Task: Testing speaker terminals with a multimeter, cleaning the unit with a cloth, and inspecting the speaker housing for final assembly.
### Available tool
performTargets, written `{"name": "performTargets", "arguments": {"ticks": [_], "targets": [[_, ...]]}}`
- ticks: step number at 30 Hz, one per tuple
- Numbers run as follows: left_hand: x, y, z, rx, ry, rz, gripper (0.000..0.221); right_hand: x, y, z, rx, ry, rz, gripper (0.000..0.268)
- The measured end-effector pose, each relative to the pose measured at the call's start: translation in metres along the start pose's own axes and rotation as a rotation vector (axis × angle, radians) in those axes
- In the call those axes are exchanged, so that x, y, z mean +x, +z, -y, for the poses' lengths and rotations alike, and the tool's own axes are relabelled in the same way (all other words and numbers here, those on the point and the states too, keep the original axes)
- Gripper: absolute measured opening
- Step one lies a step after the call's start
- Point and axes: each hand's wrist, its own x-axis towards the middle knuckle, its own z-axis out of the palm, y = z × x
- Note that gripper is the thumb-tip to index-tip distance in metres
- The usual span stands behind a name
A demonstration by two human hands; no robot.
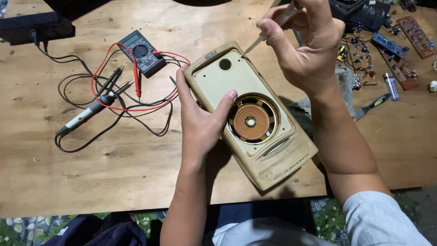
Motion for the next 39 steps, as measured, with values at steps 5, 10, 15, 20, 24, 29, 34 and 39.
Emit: {"name": "performTargets", "arguments": {"ticks": [5, 10, 15, 20, 24, 29, 34, 39], "targets": [[-0.001, -0.001, -0.002, -0.012, -0.013, 0.004, 0.086, 0.003, 0.003, 0.003, 0.022, 0.051, 0.024, 0.035], [0.000, 0.000, 0.004, -0.011, 0.009, -0.008, 0.089, 0.006, -0.003, 0.003, -0.019, 0.024, 0.077, 0.036], [0.001, 0.000, 0.006, -0.015, 0.004, -0.018, 0.093, 0.011, 0.001, 0.006, -0.005, 0.029, 0.072, 0.031], [0.000, 0.000, 0.006, -0.004, 0.026, -0.020, 0.093, 0.019, 0.004, 0.006, -0.059, 0.002, 0.162, 0.026], [0.001, 0.001, 0.009, 0.010, 0.035, -0.028, 0.095, 0.031, 0.000, 0.014, -0.021, -0.010, 0.262, 0.027], [0.001, 0.000, 0.012, 0.069, 0.051, -0.040, 0.092, 0.041, -0.003, 0.031, -0.056, -0.084, 0.343, 0.027], [0.001, 0.001, 0.007, 0.041, 0.030, -0.041, 0.094, 0.030, 0.009, 0.008, -0.146, -0.116, 0.124, 0.019], [0.001, 0.000, 0.009, 0.055, 0.035, -0.049, 0.092, 0.022, 0.010, -0.006, -0.392, -0.180, 0.134, 0.038]]}}
